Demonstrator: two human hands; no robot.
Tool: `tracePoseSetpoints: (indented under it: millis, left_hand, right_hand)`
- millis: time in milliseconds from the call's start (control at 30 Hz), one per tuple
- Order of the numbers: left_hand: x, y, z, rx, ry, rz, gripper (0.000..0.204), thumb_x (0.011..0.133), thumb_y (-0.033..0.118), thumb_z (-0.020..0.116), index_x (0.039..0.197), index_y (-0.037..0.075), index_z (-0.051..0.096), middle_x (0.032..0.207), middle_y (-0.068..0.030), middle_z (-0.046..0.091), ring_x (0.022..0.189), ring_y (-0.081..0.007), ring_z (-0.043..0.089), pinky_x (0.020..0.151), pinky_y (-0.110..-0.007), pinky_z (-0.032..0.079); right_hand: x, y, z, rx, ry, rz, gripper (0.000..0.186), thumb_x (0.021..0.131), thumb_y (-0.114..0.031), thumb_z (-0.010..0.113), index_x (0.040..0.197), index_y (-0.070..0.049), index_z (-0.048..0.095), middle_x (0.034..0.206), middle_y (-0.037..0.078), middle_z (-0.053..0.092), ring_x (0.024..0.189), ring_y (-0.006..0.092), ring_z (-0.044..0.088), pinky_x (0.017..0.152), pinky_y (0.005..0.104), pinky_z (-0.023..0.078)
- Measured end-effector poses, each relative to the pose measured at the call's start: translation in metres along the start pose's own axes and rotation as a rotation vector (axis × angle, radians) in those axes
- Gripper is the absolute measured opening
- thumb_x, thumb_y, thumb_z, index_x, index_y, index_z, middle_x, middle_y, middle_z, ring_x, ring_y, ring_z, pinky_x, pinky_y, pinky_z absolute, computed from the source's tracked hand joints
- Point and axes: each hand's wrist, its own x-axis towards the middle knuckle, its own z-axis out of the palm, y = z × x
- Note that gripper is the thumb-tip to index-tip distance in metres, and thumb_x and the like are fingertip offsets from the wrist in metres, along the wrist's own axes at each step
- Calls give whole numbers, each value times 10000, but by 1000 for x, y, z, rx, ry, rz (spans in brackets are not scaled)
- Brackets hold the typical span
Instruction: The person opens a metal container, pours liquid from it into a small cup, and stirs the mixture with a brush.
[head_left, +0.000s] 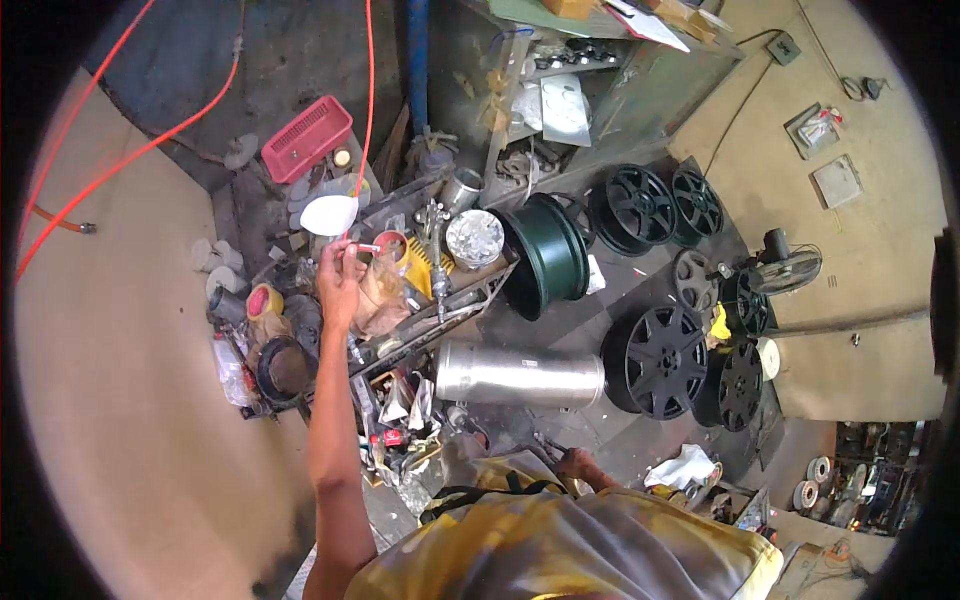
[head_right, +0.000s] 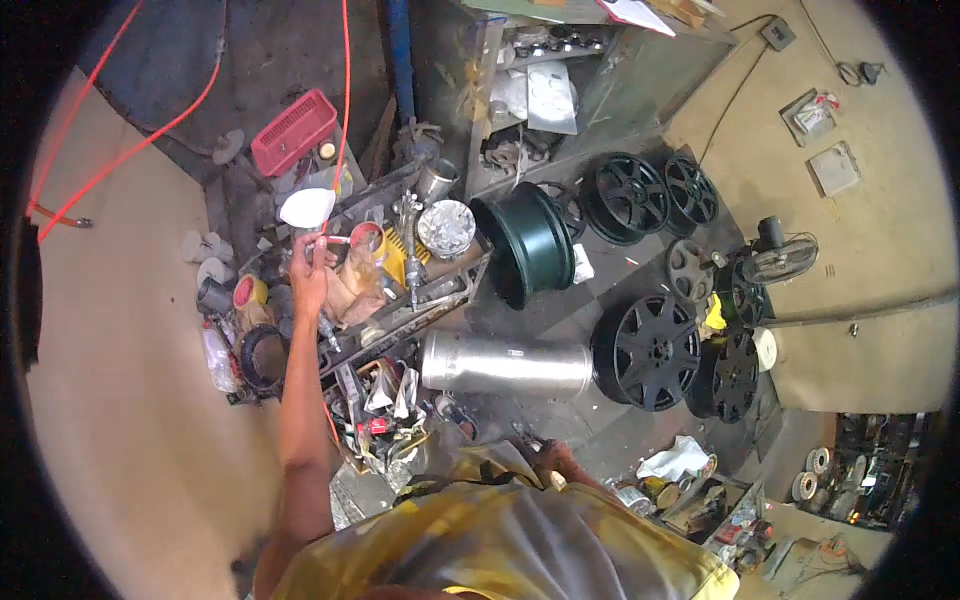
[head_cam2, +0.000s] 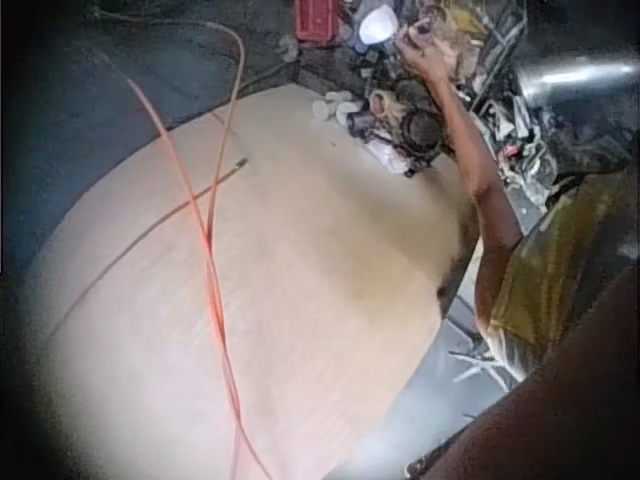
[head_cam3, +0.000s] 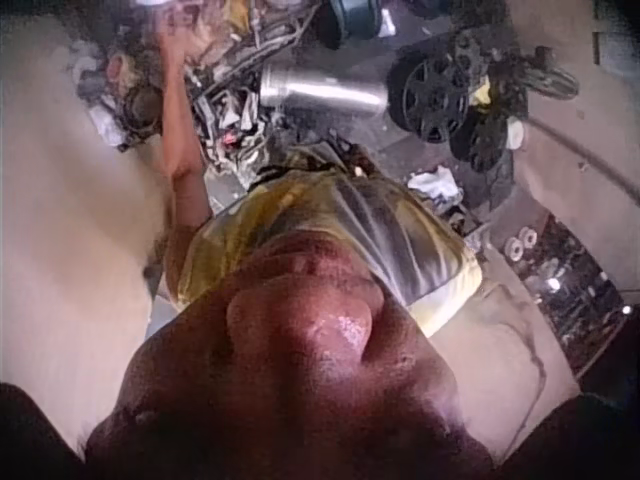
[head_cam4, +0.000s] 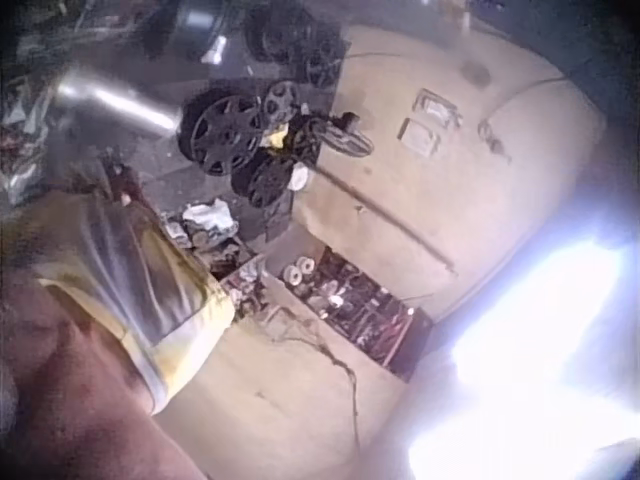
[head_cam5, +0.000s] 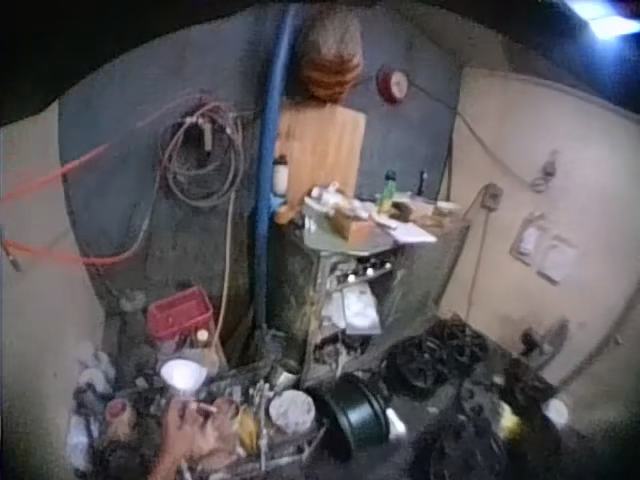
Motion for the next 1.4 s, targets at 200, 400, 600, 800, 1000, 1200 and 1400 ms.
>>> tracePoseSetpoints:
  millis: [200, 400, 600, 800, 1000, 1200, 1400]
  left_hand:
    - [-47, -9, 29, -671, -38, -266, 265, 1078, 257, 566, 1183, 15, 596, 1023, -111, 718, 816, -156, 684, 748, -302, 563]
    - [-137, 31, 84, -867, -328, -433, 185, 1041, 207, 616, 1160, 66, 610, 1044, -152, 727, 873, -223, 722, 785, -375, 605]
    - [-216, 135, 154, -893, -402, -516, 263, 1023, 202, 633, 1238, 58, 589, 1134, -162, 705, 924, -255, 725, 835, -405, 601]
    - [-295, 217, 207, -766, -658, -144, 221, 1072, 140, 525, 1246, 7, 555, 1144, -226, 703, 899, -288, 749, 789, -365, 633]
    - [-390, 289, 268, -585, -789, -54, 209, 1079, 146, 520, 1219, -5, 560, 1133, -219, 709, 893, -269, 754, 786, -357, 632]
    - [-475, 332, 345, -475, -1042, -28, 187, 1077, 133, 526, 1189, -10, 568, 1106, -206, 714, 879, -255, 757, 768, -338, 633]
    - [-581, 348, 430, -384, -1399, -48, 213, 1064, 150, 562, 1200, -14, 577, 1090, -194, 714, 843, -221, 739, 748, -331, 625]
  right_hand:
    - [-17, 12, -5, 201, 223, -217, 362, 764, -425, 745, 782, -69, 685, 730, 118, 697, 629, 267, 652, 584, 424, 506]
    - [-53, -8, -9, 831, 248, -273, 446, 815, -465, 756, 781, -29, 669, 665, 90, 659, 549, 175, 590, 522, 368, 473]
    - [-138, -35, -69, 1368, 233, -324, 196, 920, -191, 709, 822, -60, 602, 597, 0, 558, 494, 96, 503, 439, 305, 372]
    - [-231, 1, -119, 1774, 304, -630, 212, 916, -213, 722, 1007, -43, 634, 814, 14, 673, 539, 42, 495, 427, 218, 344]
    - [-349, 62, -133, 1804, 576, -743, 326, 914, -242, 774, 1101, -38, 601, 986, 59, 745, 552, 28, 442, 475, 188, 374]
    - [-397, 145, -84, 1945, 817, -686, 328, 895, -218, 810, 1086, -53, 602, 1047, 49, 745, 732, 26, 597, 542, 197, 452]
    - [-407, 218, 2, 2177, 1206, -454, 346, 868, -195, 838, 992, -87, 534, 901, 7, 679, 717, 46, 601, 536, 213, 477]
